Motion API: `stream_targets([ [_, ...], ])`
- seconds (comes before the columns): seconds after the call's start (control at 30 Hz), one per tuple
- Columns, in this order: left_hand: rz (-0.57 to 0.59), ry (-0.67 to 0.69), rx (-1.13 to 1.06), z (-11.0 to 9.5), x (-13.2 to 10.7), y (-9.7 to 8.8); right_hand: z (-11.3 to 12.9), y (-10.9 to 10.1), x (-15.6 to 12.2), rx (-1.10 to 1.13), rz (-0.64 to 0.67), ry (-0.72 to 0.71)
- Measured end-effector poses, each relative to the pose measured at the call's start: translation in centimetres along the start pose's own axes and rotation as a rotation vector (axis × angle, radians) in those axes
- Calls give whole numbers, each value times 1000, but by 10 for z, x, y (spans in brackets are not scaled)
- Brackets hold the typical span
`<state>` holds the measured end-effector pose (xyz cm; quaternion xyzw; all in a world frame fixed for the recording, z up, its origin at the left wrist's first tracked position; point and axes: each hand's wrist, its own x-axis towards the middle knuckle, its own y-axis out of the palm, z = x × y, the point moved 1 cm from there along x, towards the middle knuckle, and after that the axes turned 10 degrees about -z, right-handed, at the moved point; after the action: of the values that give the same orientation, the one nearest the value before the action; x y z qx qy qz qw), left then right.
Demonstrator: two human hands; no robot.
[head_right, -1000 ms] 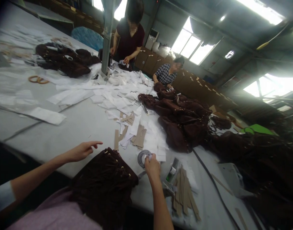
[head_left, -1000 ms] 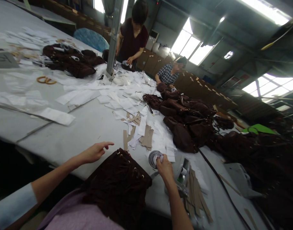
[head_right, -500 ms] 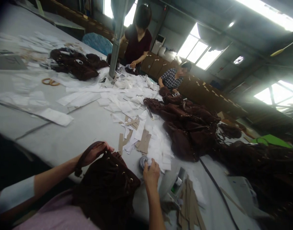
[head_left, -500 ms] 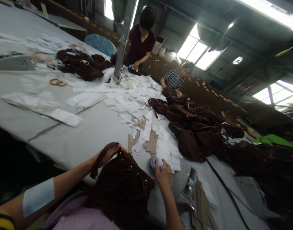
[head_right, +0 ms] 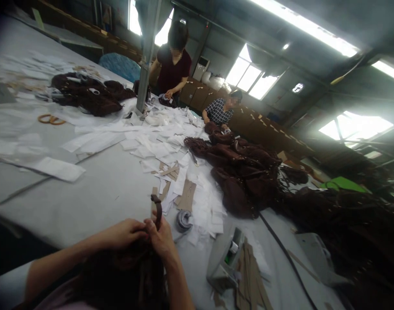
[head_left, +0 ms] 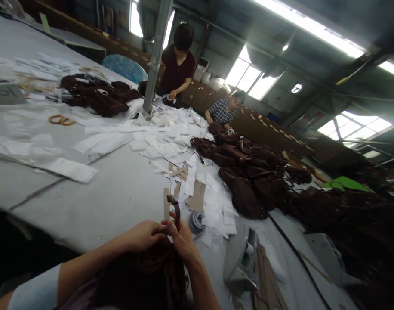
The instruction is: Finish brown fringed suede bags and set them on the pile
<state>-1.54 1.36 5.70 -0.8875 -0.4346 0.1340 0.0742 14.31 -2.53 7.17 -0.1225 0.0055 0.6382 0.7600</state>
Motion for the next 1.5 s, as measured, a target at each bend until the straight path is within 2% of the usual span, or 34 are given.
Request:
stream_targets([
  [0.13, -28, 22, 165, 0, -11, 9, -10, 1, 5, 259, -273, 152],
  [0.27, 0, -55, 109, -1, -10, 4, -22, -17, 3, 321, -448, 136],
  [0.37, 65, -108, 22, -12, -4, -6, -19, -31, -4, 319, -515, 108],
  [0.47, 114, 6, -105, -40, 5, -16, 1, -32, -11, 334, -409, 9],
  [0.57, 218, 77, -172, -75, 16, -19, 23, -31, -12, 300, -163, -75],
  [0.63, 280, 89, -168, -90, 22, -16, 31, -44, -7, 137, -86, -95],
  [0.67, 291, 85, -169, -93, 25, -14, 32, -58, -3, -13, -124, -101],
  [0.73, 280, 34, -212, -89, 29, -10, 30, -99, 8, -401, -340, -104],
  [0.77, 263, -12, -260, -82, 31, -8, 27, -122, 14, -514, -466, -87],
  [0.83, 228, -118, -403, -63, 34, -3, 17, -165, 22, -647, -621, -41],
  [0.9, 184, -205, -563, -43, 35, 1, 2, -192, 27, -770, -685, 15],
  [0.93, 167, -233, -626, -34, 35, 4, -7, -197, 28, -828, -687, 43],
  [1.03, 147, -280, -711, -18, 35, 10, -35, -190, 27, -962, -635, 128],
  [1.17, 133, -287, -639, -12, 33, 15, -62, -171, 19, -1083, -653, 260],
  [1.3, 118, -313, -584, -7, 34, 17, -74, -169, 12, -1120, -655, 320],
  [1.4, 80, -344, -592, -2, 37, 19, -80, -171, 10, -1082, -632, 318],
  [1.5, 70, -341, -604, 0, 38, 19, -81, -176, 11, -1003, -662, 291],
])
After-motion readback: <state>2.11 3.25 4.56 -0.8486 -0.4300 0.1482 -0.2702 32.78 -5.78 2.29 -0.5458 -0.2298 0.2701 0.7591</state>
